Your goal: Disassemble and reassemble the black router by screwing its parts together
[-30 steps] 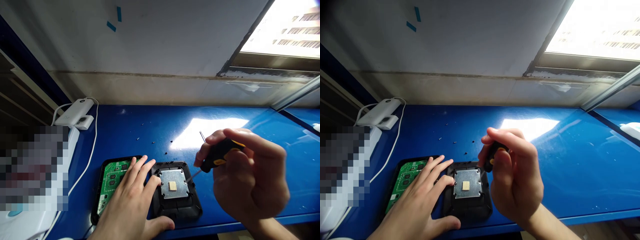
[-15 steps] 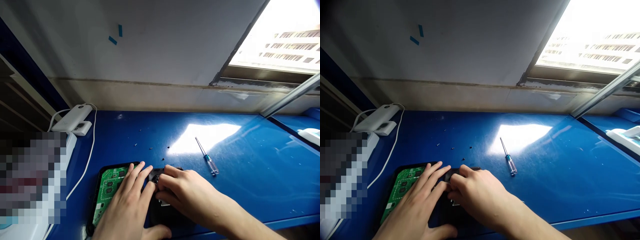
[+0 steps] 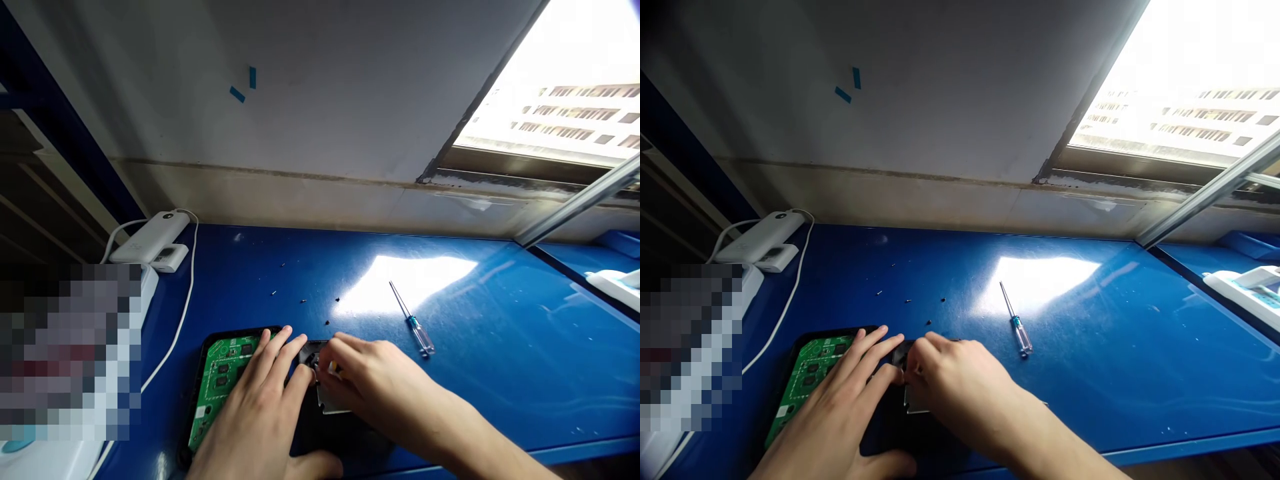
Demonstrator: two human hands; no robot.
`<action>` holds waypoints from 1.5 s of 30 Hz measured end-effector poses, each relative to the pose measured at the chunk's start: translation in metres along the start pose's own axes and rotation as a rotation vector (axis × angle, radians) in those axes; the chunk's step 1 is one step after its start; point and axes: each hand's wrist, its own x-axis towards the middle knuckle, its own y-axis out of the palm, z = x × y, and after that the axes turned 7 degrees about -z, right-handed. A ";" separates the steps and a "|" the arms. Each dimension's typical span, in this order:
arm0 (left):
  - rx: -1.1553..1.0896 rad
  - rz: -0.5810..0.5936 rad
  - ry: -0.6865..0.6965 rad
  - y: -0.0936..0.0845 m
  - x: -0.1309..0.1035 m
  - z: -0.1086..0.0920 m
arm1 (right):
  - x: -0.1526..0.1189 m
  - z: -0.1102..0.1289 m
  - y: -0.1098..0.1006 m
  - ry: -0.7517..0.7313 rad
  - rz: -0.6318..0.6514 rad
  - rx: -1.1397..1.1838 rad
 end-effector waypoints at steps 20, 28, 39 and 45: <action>0.045 0.060 0.055 -0.008 0.006 0.002 | 0.010 -0.063 -0.016 0.528 -0.262 -0.010; 0.189 -0.180 0.228 -0.003 0.004 0.006 | 0.010 -0.068 -0.003 0.501 -0.189 -0.088; 0.320 -0.330 0.350 -0.004 0.005 0.006 | 0.006 -0.059 -0.005 0.427 -0.209 -0.195; 0.308 -0.219 0.319 -0.006 0.013 0.002 | -0.011 -0.041 -0.015 0.112 -0.170 0.023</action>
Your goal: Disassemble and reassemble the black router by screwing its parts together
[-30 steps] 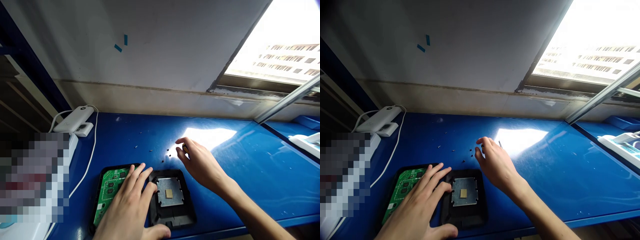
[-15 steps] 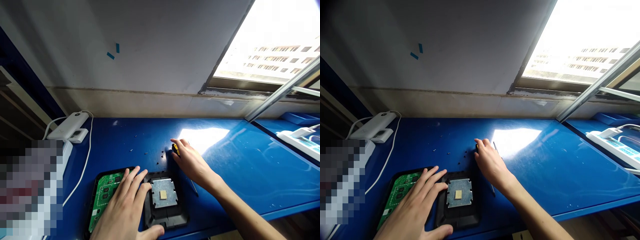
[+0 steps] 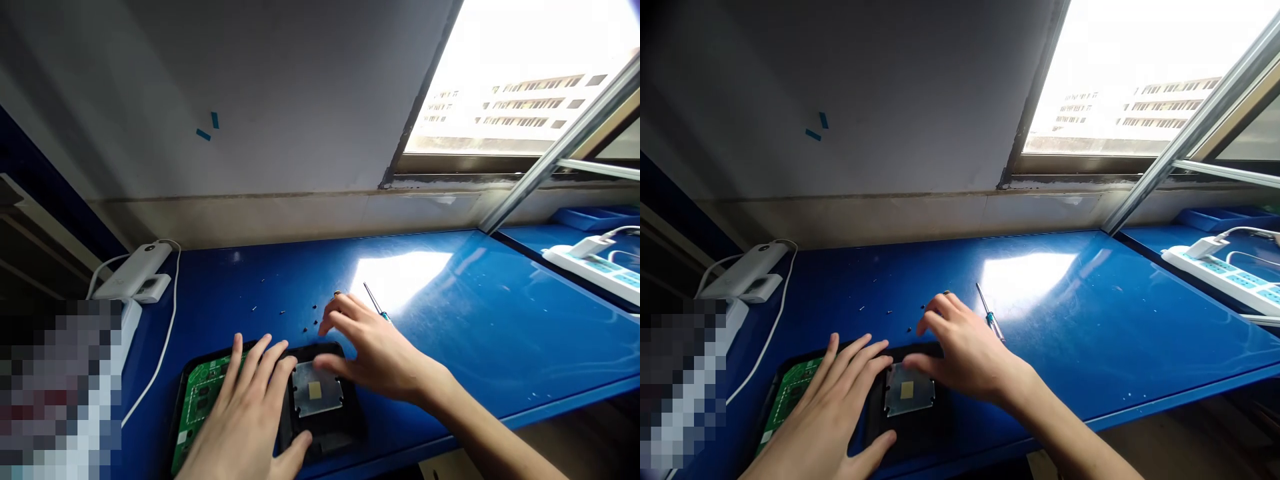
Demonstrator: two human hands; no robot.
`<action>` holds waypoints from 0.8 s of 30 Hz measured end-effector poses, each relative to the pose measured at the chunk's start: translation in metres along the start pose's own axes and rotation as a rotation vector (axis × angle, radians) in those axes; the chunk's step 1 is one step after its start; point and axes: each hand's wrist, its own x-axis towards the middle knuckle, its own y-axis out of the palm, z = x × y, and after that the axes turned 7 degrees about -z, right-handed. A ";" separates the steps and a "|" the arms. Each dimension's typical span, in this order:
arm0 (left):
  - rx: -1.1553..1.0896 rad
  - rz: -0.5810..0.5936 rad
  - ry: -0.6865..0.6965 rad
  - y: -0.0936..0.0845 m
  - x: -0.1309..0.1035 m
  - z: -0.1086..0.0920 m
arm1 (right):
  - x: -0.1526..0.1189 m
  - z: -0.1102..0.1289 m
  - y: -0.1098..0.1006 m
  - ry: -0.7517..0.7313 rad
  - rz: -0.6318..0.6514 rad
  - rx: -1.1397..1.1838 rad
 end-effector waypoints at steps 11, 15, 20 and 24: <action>-0.200 0.087 -0.086 0.003 0.021 -0.001 | -0.017 -0.007 0.008 -0.161 0.117 0.198; -0.218 0.064 -0.053 0.006 0.018 0.003 | -0.020 -0.006 0.014 -0.197 0.043 0.227; -0.197 -0.017 -0.011 0.005 0.015 0.007 | -0.022 -0.006 0.023 -0.271 -0.088 0.255; -0.216 -0.127 -0.054 0.004 0.008 0.004 | -0.022 -0.005 0.022 -0.328 -0.189 0.294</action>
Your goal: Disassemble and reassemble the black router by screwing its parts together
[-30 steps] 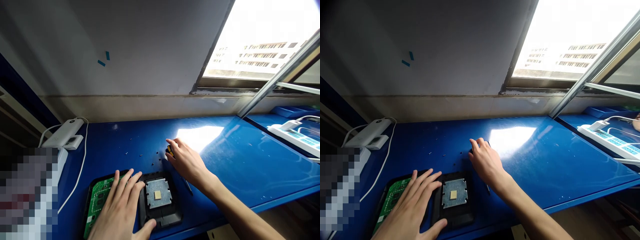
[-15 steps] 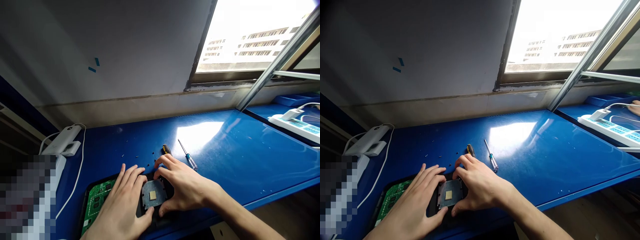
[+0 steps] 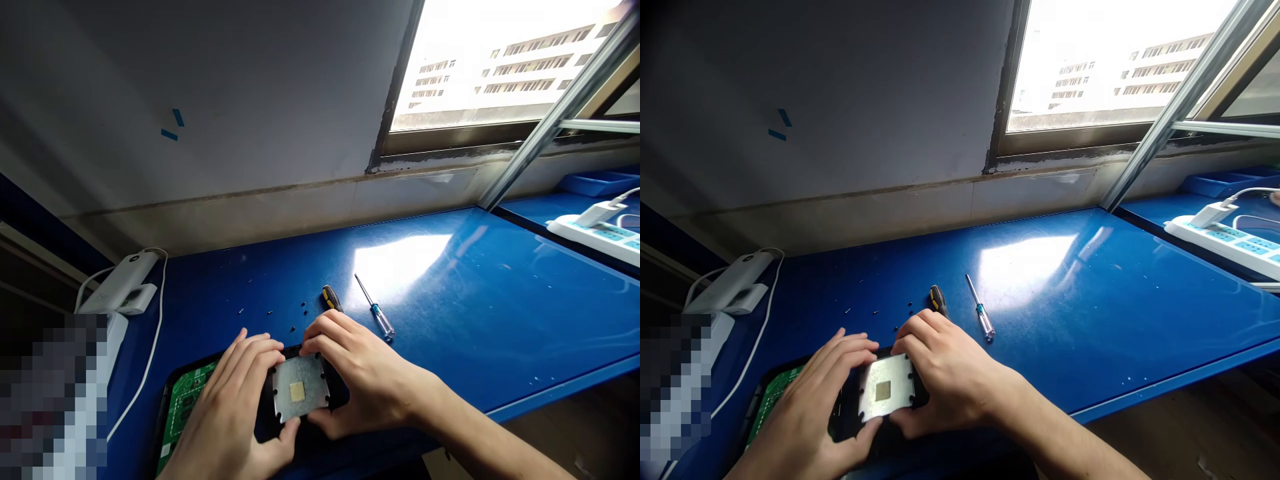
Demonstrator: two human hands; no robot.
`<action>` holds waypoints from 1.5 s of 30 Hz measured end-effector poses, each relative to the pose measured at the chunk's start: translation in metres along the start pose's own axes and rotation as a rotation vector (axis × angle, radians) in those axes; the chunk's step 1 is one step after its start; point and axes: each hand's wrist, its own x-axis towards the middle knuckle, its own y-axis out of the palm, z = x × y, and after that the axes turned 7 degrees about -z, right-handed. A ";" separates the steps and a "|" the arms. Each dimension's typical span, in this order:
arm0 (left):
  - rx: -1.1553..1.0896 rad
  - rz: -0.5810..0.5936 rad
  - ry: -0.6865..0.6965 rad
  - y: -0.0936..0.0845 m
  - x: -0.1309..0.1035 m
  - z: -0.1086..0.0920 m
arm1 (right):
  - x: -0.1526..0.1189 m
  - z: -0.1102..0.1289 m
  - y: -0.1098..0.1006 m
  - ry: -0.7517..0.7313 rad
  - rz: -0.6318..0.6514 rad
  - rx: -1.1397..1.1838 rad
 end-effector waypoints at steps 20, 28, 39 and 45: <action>-0.033 -0.044 -0.015 -0.014 -0.009 0.006 | 0.000 -0.001 -0.007 -0.139 -0.162 -0.003; -0.002 -0.047 0.069 -0.009 0.017 -0.011 | 0.003 0.005 -0.007 -0.159 -0.192 0.030; 0.036 -0.064 -0.067 -0.012 0.009 -0.004 | -0.001 -0.002 0.004 -0.089 -0.195 -0.014; -0.078 -0.149 -0.113 -0.014 0.007 -0.017 | -0.003 -0.003 0.007 -0.012 -0.089 0.046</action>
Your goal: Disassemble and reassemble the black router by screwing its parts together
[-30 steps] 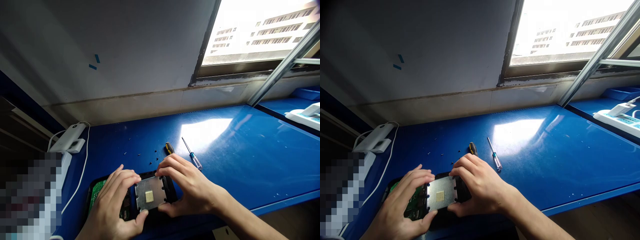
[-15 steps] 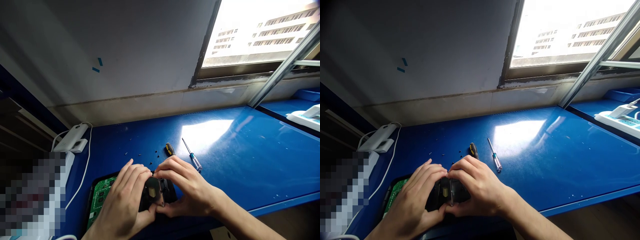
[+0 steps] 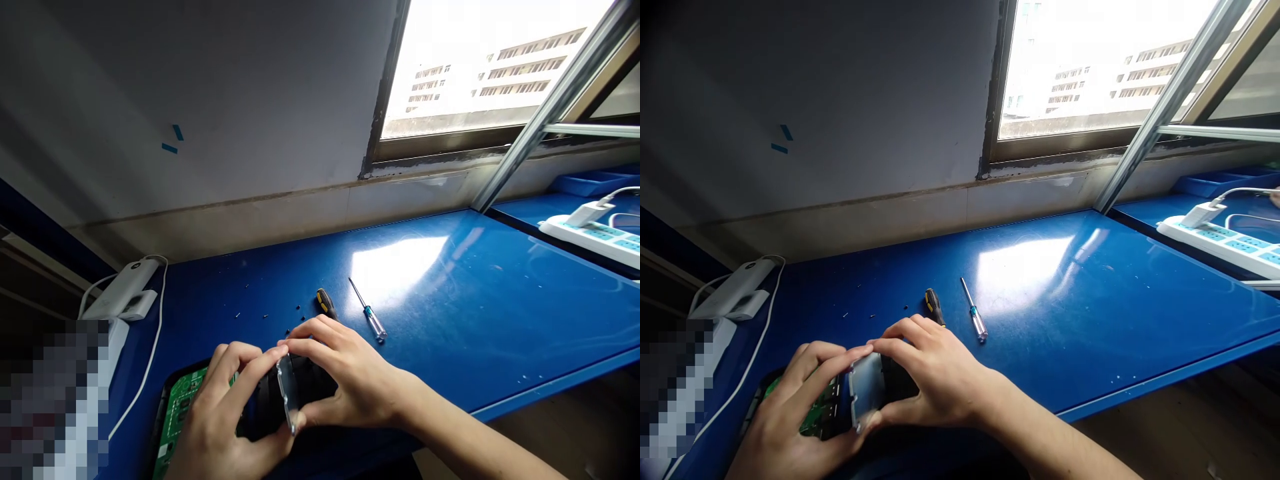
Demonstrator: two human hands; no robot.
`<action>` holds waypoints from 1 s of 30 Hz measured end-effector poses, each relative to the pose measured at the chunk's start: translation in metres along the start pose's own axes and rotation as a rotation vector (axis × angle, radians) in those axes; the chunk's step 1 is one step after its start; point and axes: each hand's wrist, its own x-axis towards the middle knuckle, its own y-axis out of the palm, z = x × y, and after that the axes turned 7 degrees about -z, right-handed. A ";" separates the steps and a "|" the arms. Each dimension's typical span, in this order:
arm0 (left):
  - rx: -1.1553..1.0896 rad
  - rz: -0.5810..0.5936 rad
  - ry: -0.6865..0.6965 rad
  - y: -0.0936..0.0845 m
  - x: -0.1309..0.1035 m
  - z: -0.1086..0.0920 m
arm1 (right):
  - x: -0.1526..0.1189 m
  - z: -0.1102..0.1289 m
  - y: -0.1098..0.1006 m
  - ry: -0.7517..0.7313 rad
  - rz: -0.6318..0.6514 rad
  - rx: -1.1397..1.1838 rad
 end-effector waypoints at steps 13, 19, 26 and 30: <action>-0.015 0.000 0.098 -0.013 0.006 -0.014 | 0.000 -0.002 0.001 -0.003 -0.021 0.062; 0.059 0.059 -0.002 -0.012 -0.001 0.000 | 0.000 -0.006 -0.003 -0.032 -0.040 -0.025; 0.120 0.127 -0.001 -0.011 -0.005 0.016 | 0.001 -0.006 -0.005 -0.014 -0.014 -0.082; 0.131 0.144 -0.018 -0.011 -0.005 0.017 | 0.001 -0.006 -0.006 -0.016 -0.020 -0.053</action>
